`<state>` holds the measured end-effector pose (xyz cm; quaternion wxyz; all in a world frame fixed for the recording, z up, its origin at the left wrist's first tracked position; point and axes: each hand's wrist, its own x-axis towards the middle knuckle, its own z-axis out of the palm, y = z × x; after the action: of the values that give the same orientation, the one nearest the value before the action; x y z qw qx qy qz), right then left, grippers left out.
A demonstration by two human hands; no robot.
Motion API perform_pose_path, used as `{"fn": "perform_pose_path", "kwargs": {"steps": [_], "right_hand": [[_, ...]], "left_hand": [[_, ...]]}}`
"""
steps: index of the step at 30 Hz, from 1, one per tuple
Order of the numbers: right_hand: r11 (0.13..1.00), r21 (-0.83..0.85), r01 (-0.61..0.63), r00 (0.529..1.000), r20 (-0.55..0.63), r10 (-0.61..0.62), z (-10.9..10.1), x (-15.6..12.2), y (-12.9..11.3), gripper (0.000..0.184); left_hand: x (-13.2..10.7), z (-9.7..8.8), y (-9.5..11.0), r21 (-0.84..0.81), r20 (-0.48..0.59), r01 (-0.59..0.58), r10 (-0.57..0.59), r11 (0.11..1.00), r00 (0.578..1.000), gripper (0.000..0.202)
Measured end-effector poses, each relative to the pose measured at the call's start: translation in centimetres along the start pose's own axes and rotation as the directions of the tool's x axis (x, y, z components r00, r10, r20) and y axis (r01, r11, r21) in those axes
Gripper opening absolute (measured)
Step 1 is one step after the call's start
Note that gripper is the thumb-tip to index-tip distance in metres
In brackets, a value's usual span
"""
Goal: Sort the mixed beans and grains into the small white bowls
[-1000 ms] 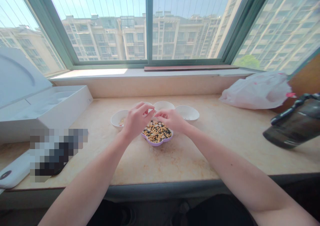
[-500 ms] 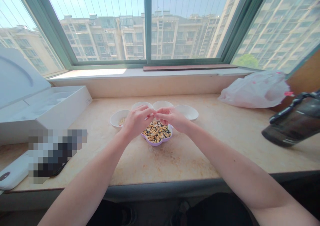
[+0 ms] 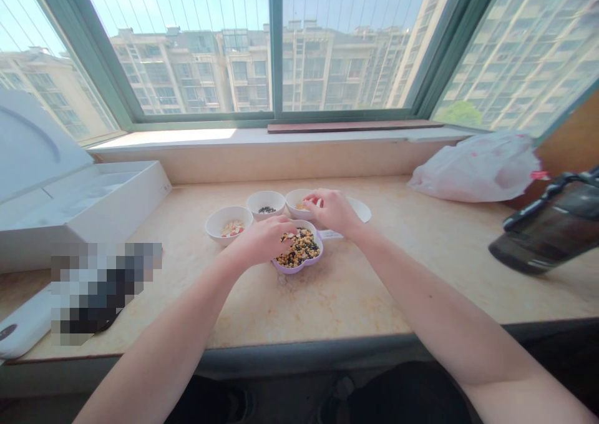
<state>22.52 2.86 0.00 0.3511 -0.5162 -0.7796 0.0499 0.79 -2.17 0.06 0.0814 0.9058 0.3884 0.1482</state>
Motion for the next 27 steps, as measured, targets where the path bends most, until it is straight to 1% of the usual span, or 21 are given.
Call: {"fn": "perform_pose_path", "kwargs": {"steps": [2, 4, 6, 9, 13, 18, 22, 27], "right_hand": [[0.998, -0.062, -0.029, 1.000, -0.005, 0.029, 0.6, 0.6, 0.6, 0.019], [0.990, -0.125, -0.068, 0.998, -0.005, 0.067, 1.1, 1.1, 0.9, 0.022], [0.979, -0.181, -0.098, 0.995, 0.010, 0.101, 1.4, 1.5, 1.1, 0.025], [0.968, -0.225, -0.107, 0.991, 0.051, 0.121, 1.7, 1.8, 1.1, 0.029], [0.971, -0.217, -0.104, 0.990, 0.074, 0.122, 1.6, 1.6, 0.9, 0.029], [0.977, -0.190, -0.100, 0.988, 0.093, 0.119, 1.3, 1.3, 0.5, 0.025], [0.984, -0.157, -0.086, 0.988, 0.114, 0.104, 1.1, 1.0, 0.3, 0.023], [0.990, -0.126, -0.056, 0.992, 0.105, 0.069, 1.1, 0.6, 0.1, 0.022]], "left_hand": [[0.1, 0.2, 0.1, -0.006, 0.056, -0.039, 0.039, 0.999, 0.998, 0.022], [0.4, 0.6, 0.3, -0.013, 0.077, -0.075, 0.075, 0.997, 0.994, 0.022], [0.8, 1.1, 0.6, -0.015, 0.071, -0.110, 0.111, 0.994, 0.991, 0.024], [1.3, 1.8, 1.1, -0.021, 0.035, -0.150, 0.150, 0.989, 0.988, 0.022], [1.5, 2.3, 1.3, 0.013, 0.019, -0.168, 0.168, 0.986, 0.986, 0.014], [1.6, 2.5, 1.3, 0.027, 0.029, -0.149, 0.148, 0.988, 0.989, 0.006], [1.6, 2.4, 1.6, 0.040, 0.036, -0.142, 0.140, 0.989, 0.989, 0.011], [1.7, 2.4, 1.6, 0.014, 0.025, -0.147, 0.147, 0.989, 0.989, 0.016]]}}
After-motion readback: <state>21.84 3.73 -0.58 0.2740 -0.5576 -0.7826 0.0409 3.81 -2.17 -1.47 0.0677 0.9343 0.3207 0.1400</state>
